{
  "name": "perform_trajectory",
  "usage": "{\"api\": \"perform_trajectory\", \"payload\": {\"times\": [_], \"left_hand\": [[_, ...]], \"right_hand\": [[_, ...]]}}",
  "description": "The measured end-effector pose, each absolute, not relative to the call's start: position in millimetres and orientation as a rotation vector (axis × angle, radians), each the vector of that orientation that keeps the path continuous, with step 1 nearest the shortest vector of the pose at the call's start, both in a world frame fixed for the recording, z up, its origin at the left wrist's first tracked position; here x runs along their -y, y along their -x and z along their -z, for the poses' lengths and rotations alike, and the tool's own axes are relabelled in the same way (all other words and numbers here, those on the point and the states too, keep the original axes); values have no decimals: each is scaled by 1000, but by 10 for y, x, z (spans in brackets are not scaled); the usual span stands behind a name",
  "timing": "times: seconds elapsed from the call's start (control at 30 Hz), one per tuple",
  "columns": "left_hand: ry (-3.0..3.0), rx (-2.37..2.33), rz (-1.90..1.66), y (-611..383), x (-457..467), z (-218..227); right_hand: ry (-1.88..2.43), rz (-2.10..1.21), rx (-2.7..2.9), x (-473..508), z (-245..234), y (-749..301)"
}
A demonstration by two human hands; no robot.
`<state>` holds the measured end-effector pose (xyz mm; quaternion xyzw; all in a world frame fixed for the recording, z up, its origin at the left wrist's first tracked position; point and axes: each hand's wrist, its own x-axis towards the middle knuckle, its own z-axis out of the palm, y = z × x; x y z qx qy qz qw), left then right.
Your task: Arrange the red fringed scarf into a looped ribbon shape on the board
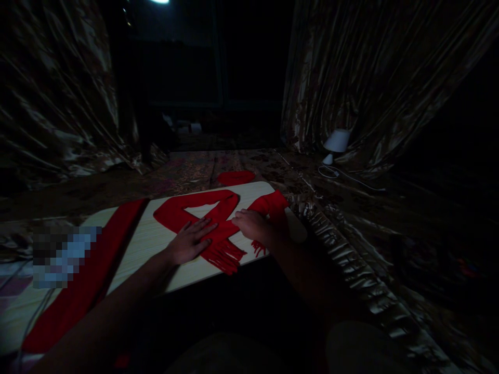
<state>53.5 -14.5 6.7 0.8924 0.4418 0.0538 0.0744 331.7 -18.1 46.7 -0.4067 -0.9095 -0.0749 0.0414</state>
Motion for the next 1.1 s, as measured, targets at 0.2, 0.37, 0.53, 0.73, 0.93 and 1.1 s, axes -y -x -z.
{"api": "perform_trajectory", "payload": {"times": [0.2,0.37,0.53,0.73,0.93,1.1], "left_hand": [[-2673,-1321,-173,-543,156,-90],[-2683,-1320,-193,-527,147,-61],[-2701,-1325,-183,-531,150,-53],[-2690,-1325,-166,-531,146,-57],[-2693,-1303,-210,-518,133,-30],[-2692,-1306,-199,-530,152,-60]], "right_hand": [[1273,177,2801,249,-535,-3273],[1154,-35,2564,270,-453,-3183],[1351,-125,2575,-150,-367,-3226],[1711,-37,2613,-520,-472,-3653],[1941,-75,2613,-568,-628,-3983],[2093,-232,2583,-641,-778,-4029]]}}
